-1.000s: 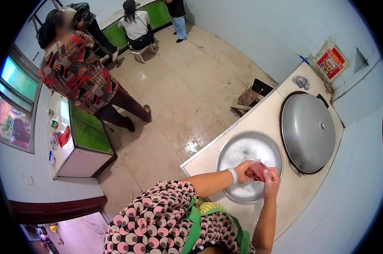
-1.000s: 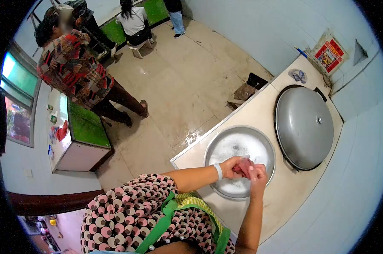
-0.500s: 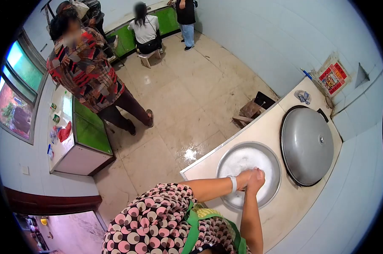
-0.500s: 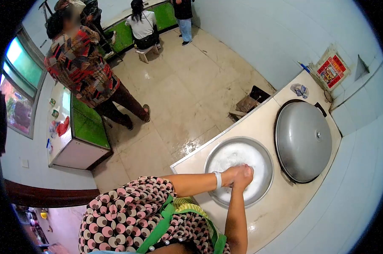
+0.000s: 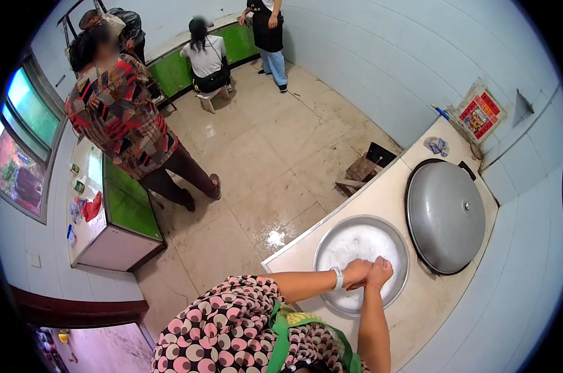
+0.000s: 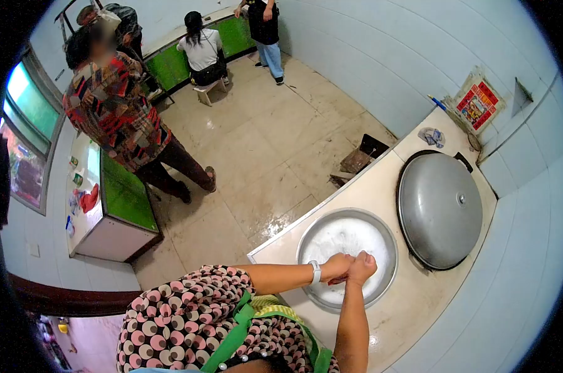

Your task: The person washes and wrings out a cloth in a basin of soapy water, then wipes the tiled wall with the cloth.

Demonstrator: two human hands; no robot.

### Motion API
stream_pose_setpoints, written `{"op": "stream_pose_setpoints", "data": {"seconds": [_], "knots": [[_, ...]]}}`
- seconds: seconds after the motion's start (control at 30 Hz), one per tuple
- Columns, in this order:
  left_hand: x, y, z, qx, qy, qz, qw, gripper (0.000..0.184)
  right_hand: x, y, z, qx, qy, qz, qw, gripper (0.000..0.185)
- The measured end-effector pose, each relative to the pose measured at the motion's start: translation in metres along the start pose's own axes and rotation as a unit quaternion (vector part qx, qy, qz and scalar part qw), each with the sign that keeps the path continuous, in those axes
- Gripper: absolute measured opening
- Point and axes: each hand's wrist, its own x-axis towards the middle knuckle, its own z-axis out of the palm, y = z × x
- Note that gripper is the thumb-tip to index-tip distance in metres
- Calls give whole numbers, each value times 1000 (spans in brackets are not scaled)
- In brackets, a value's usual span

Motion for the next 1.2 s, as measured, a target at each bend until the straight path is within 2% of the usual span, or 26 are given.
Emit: {"op": "stream_pose_setpoints", "data": {"seconds": [0.03, 0.17, 0.23, 0.27, 0.33, 0.37, 0.4, 0.47, 0.5, 0.53, 0.57, 0.6, 0.63, 0.67, 0.7, 0.73, 0.77, 0.83, 0.87, 0.93, 0.97, 1.03, 1.1, 1.13, 1.17, 1.2], "knots": [[2, -4, 3, 5, 62, 22, 998, 46, 0, -1, -3, 13, -24, 24, 999, 25], [4, -9, 1, 145, 77, 30, 986, 47, 4, 3, -15, 69, -29, 107, 991, 25], [16, -23, -3, 88, 21, 78, 993, 42, 18, 23, -32, -51, 10, 40, 998, 27], [13, -21, -5, 89, 20, 77, 993, 42, 31, 42, -50, -240, 6, -42, 970, 33], [4, -14, -15, -59, 108, 69, 990, 33, 44, 56, -75, -283, 13, -60, 957, 36], [13, -21, -27, -158, 54, 18, 986, 32, 45, 61, -80, -327, 18, -79, 941, 40], [14, -24, -34, -131, 97, 30, 986, 33, 42, 50, -86, -382, -14, -22, 924, 34], [24, -35, -42, -91, 144, 68, 983, 35, 52, 115, -94, -369, 54, -218, 902, 36], [32, -46, -42, -79, 145, 87, 982, 36, 27, 67, -83, -443, -35, -174, 879, 48], [28, -57, -46, -40, 53, 178, 982, 38, 0, 6, -67, -365, -189, -195, 890, 55], [22, -64, -48, -14, -48, 261, 964, 40, 1, 52, -73, -408, -266, -206, 848, 56], [27, -56, -45, -270, -75, -117, 953, 46, -16, 43, -67, -466, -309, -260, 787, 57], [-1, -33, -35, -359, 34, -183, 914, 47, -24, 63, -61, -542, -305, -243, 745, 53], [-4, -34, -32, -384, 36, -225, 895, 49, -33, 60, -62, -466, -259, -330, 779, 49], [-3, -36, -32, -408, 46, -259, 874, 50, -33, 55, -64, -481, -310, -190, 798, 48], [-4, -40, -31, -399, 45, -273, 874, 50, -30, 57, -65, -460, -261, -114, 841, 41], [-5, -46, -28, -393, 47, -284, 873, 50, -32, 53, -69, -484, -204, -114, 843, 46], [-7, -50, -29, -394, 44, -308, 865, 51, -38, 54, -60, -591, -162, -85, 786, 43], [-7, -51, -31, -396, 47, -320, 859, 51, -38, 59, -57, -593, -161, -80, 785, 43], [-2, -60, -29, -400, 36, -333, 853, 52, -33, 68, -55, -522, -326, 63, 786, 35], [0, -64, -27, -404, 27, -345, 847, 52, -34, 63, -56, -526, -323, 64, 784, 35], [-3, -56, -26, -380, -9, -317, 869, 52, -35, 35, -58, -277, -382, 92, 877, 29], [-8, -45, -25, -355, -46, -288, 888, 51, -36, 5, -66, -197, -392, 86, 895, 29], [-8, -38, -23, -366, -23, -286, 886, 50, -36, -12, -70, -109, -401, 74, 907, 29], [-7, -32, -20, -376, -3, -281, 883, 49, -37, -33, -73, -117, -395, 70, 908, 29], [-6, -29, -21, -383, -39, -271, 882, 48, -42, -57, -76, -75, -394, 23, 916, 30]]}}
